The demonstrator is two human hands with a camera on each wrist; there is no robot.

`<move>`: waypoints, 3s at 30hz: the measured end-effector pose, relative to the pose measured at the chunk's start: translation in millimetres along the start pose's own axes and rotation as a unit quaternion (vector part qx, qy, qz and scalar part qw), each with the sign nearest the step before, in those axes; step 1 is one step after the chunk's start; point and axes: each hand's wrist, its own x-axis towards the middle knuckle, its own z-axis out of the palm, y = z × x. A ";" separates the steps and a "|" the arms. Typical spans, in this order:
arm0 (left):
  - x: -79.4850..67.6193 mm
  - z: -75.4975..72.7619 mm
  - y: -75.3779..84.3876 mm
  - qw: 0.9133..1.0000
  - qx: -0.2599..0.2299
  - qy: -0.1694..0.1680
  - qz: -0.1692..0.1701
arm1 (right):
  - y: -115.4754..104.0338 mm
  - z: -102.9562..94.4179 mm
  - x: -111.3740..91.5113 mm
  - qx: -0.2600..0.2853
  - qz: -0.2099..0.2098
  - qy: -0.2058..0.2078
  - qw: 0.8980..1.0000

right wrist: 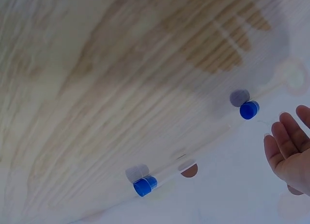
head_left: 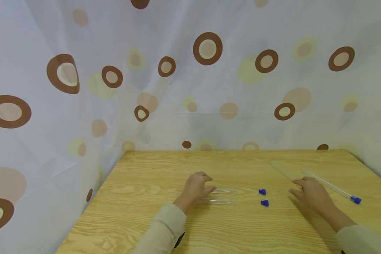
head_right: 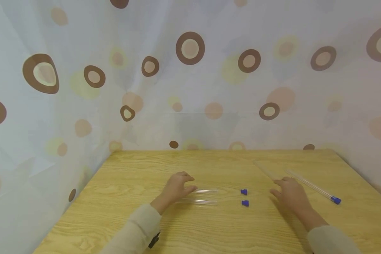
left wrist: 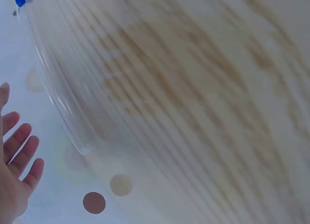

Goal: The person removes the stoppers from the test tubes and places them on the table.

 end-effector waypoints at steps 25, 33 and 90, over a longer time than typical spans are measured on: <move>14.4 8.7 32.4 0.999 -0.027 -0.021 -0.005 | 26.4 -2.6 -6.6 -0.004 0.023 -0.032 0.999; 19.5 13.2 43.5 0.999 -0.029 -0.023 0.008 | 29.8 -5.1 -7.9 -0.025 0.027 -0.035 0.999; 48.4 41.1 113.6 0.995 -0.028 -0.099 0.012 | 37.1 8.2 4.8 -0.024 0.023 -0.050 0.998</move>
